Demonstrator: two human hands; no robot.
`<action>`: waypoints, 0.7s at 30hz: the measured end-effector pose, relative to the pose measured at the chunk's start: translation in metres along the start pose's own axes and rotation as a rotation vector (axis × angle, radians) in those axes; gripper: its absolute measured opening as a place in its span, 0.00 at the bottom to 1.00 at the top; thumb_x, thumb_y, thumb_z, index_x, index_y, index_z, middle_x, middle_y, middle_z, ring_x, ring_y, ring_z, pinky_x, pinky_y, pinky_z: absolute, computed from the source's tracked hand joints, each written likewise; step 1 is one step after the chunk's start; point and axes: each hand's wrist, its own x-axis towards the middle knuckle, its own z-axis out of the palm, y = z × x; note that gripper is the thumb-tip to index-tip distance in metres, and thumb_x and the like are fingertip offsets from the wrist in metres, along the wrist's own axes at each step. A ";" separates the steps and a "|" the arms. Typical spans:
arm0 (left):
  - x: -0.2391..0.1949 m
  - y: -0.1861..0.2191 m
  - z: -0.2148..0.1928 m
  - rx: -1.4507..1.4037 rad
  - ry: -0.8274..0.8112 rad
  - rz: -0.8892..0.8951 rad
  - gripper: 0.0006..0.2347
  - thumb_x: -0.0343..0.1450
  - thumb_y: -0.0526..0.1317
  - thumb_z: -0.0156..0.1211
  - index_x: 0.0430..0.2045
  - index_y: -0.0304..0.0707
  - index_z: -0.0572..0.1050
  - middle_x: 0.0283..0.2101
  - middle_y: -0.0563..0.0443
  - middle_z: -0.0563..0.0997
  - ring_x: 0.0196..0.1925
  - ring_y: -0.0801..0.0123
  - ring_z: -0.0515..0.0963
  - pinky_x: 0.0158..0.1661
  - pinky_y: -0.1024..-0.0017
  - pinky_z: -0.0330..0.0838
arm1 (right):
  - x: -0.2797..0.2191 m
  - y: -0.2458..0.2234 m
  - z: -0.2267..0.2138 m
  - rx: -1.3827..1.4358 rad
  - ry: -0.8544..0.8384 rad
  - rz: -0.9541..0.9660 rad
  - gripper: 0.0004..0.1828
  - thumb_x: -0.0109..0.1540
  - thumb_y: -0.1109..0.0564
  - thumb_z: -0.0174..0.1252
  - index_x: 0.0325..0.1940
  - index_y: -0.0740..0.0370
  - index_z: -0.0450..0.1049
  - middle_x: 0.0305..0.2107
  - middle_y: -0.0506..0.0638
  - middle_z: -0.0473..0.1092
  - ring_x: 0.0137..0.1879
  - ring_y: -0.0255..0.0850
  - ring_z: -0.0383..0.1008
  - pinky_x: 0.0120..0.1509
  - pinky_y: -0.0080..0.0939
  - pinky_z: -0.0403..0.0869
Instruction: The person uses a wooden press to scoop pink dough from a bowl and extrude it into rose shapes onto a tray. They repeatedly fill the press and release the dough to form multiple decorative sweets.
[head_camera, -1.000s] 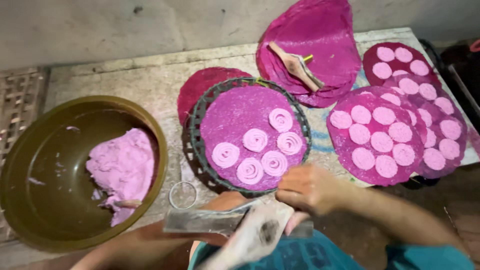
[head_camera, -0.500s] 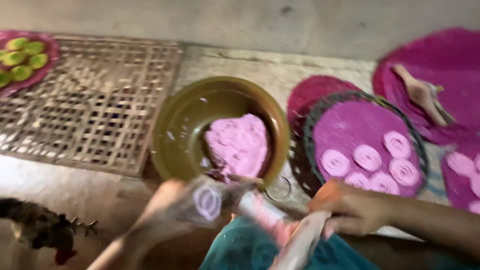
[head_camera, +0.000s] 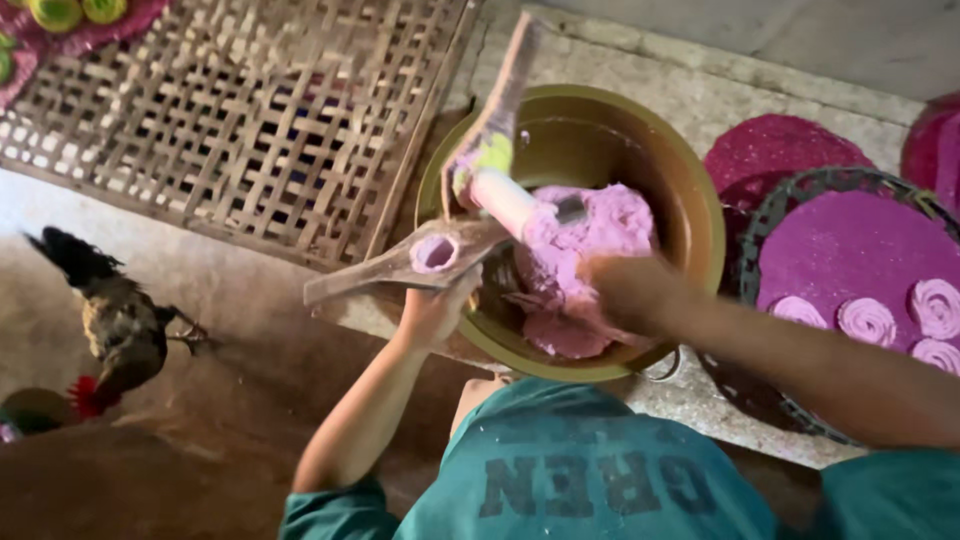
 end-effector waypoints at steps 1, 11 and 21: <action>0.005 -0.003 -0.001 0.052 0.047 0.127 0.17 0.72 0.32 0.63 0.55 0.26 0.72 0.43 0.44 0.78 0.41 0.64 0.77 0.41 0.67 0.73 | 0.010 -0.005 0.028 -0.142 -0.083 -0.215 0.17 0.58 0.45 0.61 0.42 0.60 0.77 0.31 0.59 0.76 0.40 0.56 0.79 0.43 0.55 0.76; 0.018 0.006 0.018 0.294 0.183 0.363 0.21 0.71 0.37 0.69 0.57 0.32 0.70 0.53 0.47 0.80 0.55 0.66 0.81 0.57 0.69 0.74 | 0.040 0.022 0.016 0.018 -0.182 0.367 0.25 0.69 0.43 0.44 0.44 0.61 0.81 0.35 0.62 0.77 0.39 0.56 0.78 0.46 0.53 0.76; 0.015 0.024 0.031 0.499 0.272 0.393 0.23 0.68 0.36 0.69 0.58 0.34 0.70 0.59 0.43 0.77 0.56 0.64 0.80 0.53 0.70 0.75 | -0.003 0.021 0.031 -0.156 -0.498 0.074 0.43 0.54 0.36 0.68 0.72 0.39 0.66 0.44 0.57 0.78 0.49 0.55 0.79 0.53 0.55 0.76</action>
